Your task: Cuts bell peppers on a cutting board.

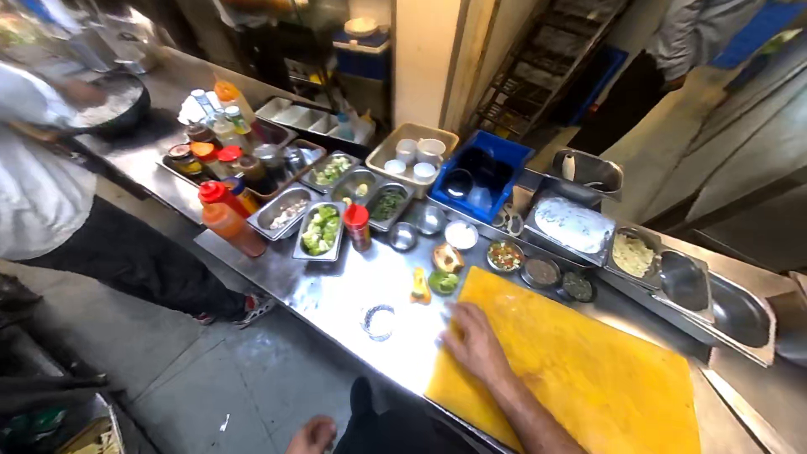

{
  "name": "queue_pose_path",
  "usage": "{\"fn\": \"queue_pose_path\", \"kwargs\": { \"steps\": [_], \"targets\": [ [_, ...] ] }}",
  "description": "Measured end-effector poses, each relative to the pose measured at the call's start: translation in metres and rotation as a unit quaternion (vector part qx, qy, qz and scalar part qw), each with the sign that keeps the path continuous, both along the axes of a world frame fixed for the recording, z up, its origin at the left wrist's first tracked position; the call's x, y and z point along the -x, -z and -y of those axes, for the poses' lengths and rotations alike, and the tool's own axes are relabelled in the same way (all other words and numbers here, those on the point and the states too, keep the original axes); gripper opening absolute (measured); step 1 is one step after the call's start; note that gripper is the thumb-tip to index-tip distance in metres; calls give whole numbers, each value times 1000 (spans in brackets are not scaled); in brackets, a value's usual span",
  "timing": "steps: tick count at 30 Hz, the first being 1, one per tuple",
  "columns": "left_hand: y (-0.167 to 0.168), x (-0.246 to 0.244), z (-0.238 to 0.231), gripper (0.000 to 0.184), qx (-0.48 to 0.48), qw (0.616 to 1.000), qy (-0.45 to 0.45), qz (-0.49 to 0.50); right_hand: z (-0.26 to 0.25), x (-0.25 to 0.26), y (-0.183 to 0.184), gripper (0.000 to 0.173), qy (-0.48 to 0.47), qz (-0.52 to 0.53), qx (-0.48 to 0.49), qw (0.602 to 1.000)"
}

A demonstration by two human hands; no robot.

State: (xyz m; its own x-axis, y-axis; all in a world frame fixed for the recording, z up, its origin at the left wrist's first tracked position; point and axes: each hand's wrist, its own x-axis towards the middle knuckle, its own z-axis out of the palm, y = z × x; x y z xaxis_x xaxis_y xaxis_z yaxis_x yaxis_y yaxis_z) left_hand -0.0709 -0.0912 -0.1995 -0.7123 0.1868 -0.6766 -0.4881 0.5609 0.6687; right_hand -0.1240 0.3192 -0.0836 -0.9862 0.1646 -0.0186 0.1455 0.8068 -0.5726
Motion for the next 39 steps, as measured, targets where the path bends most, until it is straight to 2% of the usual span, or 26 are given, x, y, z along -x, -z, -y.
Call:
{"fn": "queue_pose_path", "kwargs": {
  "steps": [2, 5, 7, 9, 12, 15, 17, 19, 22, 25, 27, 29, 31, 33, 36, 39],
  "targets": [
    [-32, 49, -21, 30, -61, 994, 78, -46, 6, 22, -1, 52, 72, -30, 14, 997],
    [-76, 101, -56, 34, -166, 953, 239, -83, 22, 37, -5, 48, 131, -33, 43, 990],
    [-91, 123, -77, 41, -183, 918, 339, -98, 35, 36, -3, 46, 142, -34, 49, 988],
    [-89, 138, -91, 49, -174, 901, 377, -127, 44, 27, -3, 46, 150, -29, 49, 987],
    [-88, 160, -105, 54, -140, 914, 360, -124, 34, -8, -1, 41, 184, -54, 9, 981],
    [-90, 173, -122, 57, -123, 928, 324, -136, -7, -72, -1, 35, 274, -69, -52, 958],
    [-95, 176, -141, 50, -105, 937, 280, -180, -47, -128, -4, 35, 359, -61, -88, 927],
    [-102, 174, -166, 50, -88, 930, 261, -241, -95, -190, -6, 40, 447, -35, -129, 884],
    [-112, 173, -213, 66, -3, 920, 233, -315, -173, -278, -8, 56, 547, 17, -182, 817],
    [-122, 178, -255, 80, 123, 929, 186, -297, -235, -345, -9, 63, 585, 94, -222, 774],
    [-124, 178, -273, 74, 166, 934, 165, -269, -272, -384, -4, 70, 569, 141, -211, 782],
    [-128, 170, -276, 65, 167, 945, 135, -245, -301, -413, 2, 66, 520, 195, -192, 809],
    [-137, 153, -268, 62, 119, 956, 96, -249, -316, -426, 8, 55, 467, 209, -185, 839],
    [-148, 125, -262, 64, 24, 962, 91, -255, -315, -429, 9, 52, 436, 182, -166, 866],
    [-157, 75, -279, 74, -69, 949, 184, -247, -301, -428, 5, 56, 428, 180, -150, 873],
    [-148, 36, -321, 80, -88, 903, 323, -268, -275, -431, 4, 59, 446, 128, -45, 885]
  ]
}}
